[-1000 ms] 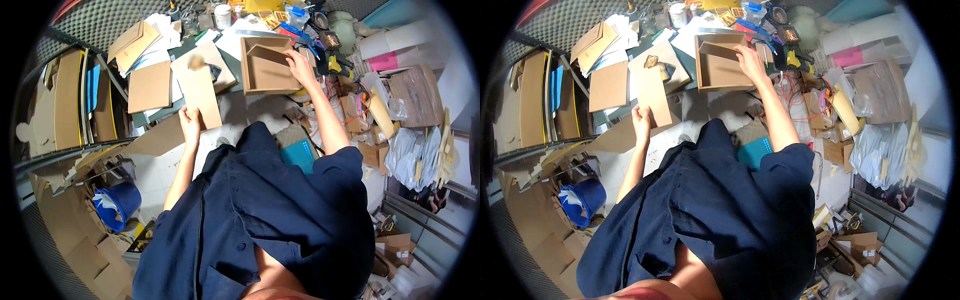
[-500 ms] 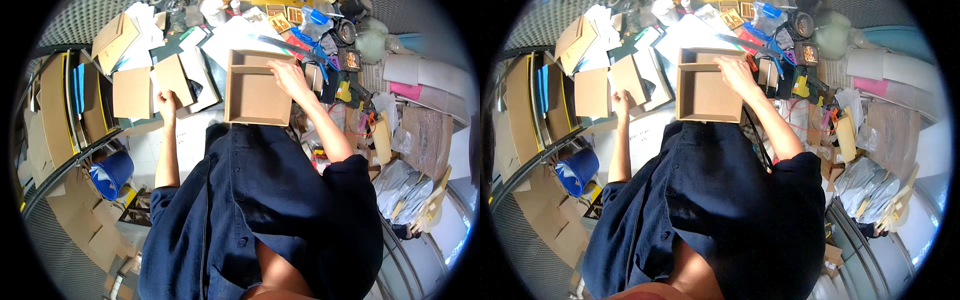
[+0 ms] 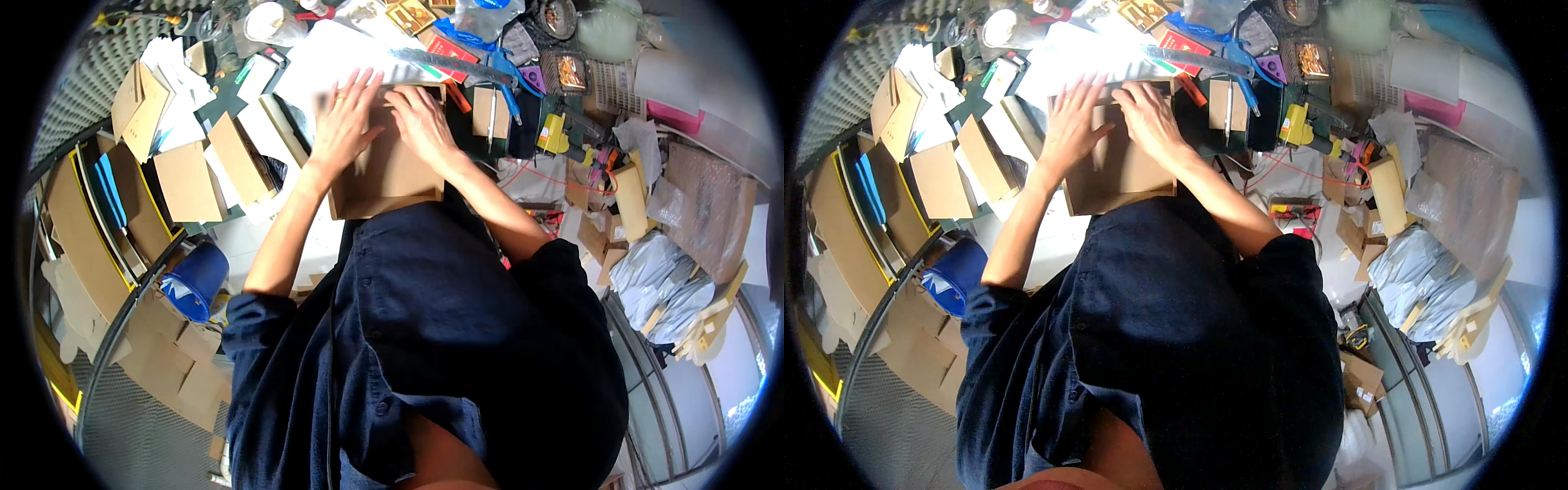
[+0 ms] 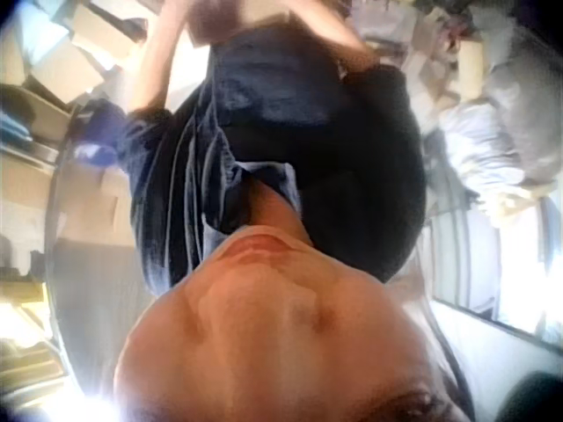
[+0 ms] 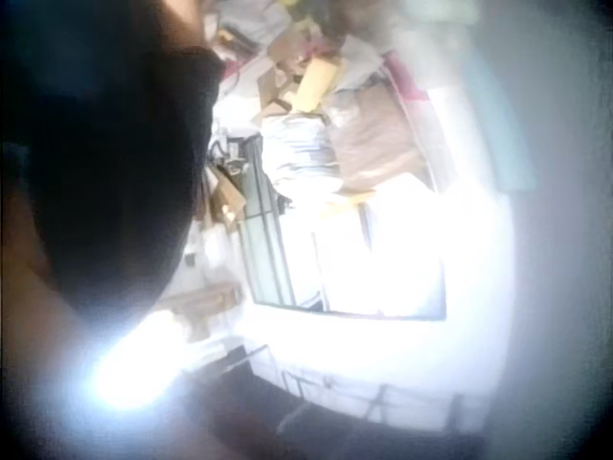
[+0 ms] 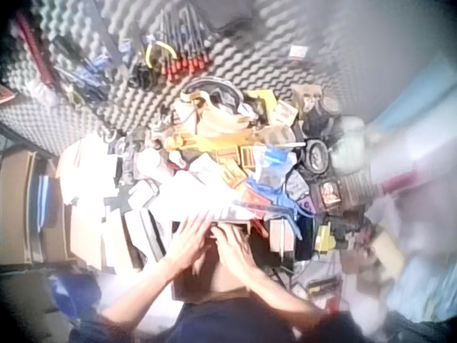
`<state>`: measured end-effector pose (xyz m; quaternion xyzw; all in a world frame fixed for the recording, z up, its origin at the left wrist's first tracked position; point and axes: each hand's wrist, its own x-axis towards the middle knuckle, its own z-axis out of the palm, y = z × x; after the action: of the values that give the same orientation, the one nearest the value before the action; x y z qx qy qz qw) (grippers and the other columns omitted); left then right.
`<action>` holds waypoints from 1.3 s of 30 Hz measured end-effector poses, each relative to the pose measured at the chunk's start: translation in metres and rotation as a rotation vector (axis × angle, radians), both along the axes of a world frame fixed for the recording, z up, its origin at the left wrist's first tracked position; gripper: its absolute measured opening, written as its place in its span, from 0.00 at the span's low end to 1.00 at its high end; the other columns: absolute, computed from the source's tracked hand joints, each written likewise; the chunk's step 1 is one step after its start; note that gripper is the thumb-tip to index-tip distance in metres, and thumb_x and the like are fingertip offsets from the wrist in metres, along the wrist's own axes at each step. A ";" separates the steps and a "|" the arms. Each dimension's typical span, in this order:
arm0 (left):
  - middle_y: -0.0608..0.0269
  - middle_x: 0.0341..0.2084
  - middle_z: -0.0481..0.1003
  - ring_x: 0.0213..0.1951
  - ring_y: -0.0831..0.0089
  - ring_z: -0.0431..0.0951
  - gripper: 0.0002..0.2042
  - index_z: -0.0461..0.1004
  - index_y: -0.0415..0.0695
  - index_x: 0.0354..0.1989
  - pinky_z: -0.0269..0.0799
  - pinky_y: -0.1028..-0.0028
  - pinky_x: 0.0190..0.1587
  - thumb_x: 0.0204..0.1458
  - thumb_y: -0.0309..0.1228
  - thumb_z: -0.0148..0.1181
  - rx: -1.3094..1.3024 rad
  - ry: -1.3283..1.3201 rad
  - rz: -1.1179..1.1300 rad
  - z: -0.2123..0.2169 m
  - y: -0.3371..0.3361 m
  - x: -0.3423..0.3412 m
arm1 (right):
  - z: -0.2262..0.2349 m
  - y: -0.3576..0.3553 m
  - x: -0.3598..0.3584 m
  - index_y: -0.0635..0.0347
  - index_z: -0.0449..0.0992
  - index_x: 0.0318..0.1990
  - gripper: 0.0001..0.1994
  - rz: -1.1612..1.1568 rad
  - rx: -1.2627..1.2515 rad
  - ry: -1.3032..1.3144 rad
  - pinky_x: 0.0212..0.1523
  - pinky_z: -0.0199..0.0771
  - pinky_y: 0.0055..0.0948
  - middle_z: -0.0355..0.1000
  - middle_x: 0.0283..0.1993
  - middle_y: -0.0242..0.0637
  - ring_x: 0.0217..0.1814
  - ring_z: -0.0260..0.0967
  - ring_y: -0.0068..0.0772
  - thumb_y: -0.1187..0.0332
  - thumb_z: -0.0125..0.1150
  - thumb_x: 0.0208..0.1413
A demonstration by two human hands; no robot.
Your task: The person measures a cardboard box and cuts cardboard pieces using a table saw. They repeatedly measure the box and cut pieces to size, then assemble the box by fitting the cut pieces into the box structure.
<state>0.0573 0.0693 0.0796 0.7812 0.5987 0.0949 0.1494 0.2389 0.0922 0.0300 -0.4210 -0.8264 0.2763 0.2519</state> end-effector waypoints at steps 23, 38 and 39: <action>0.60 0.30 0.78 0.32 0.60 0.79 0.16 0.71 0.50 0.49 0.76 0.67 0.35 0.51 0.24 0.58 -0.087 0.022 -0.170 -0.048 0.045 -0.027 | -0.019 -0.062 0.036 0.62 0.57 0.64 0.28 -0.569 -0.495 0.033 0.53 0.71 0.46 0.64 0.60 0.51 0.56 0.66 0.59 0.78 0.51 0.53; 0.59 0.39 0.80 0.41 0.64 0.82 0.21 0.77 0.53 0.48 0.77 0.70 0.43 0.45 0.17 0.59 -0.491 0.094 0.124 -0.040 0.054 -0.022 | -0.024 -0.058 0.039 0.61 0.60 0.65 0.26 -0.607 -0.671 0.259 0.57 0.70 0.37 0.65 0.61 0.51 0.60 0.68 0.51 0.75 0.51 0.58; 0.59 0.37 0.80 0.38 0.64 0.82 0.21 0.77 0.53 0.47 0.77 0.70 0.40 0.45 0.17 0.59 -0.450 0.073 0.115 -0.043 0.053 -0.022 | -0.026 -0.059 0.039 0.61 0.60 0.65 0.26 -0.613 -0.689 0.252 0.57 0.70 0.37 0.65 0.62 0.51 0.60 0.68 0.51 0.75 0.51 0.57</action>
<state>0.0355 0.1221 0.0366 0.6958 0.6532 -0.0610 0.2922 0.2776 0.0336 0.0042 -0.6677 -0.4873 0.4960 0.2659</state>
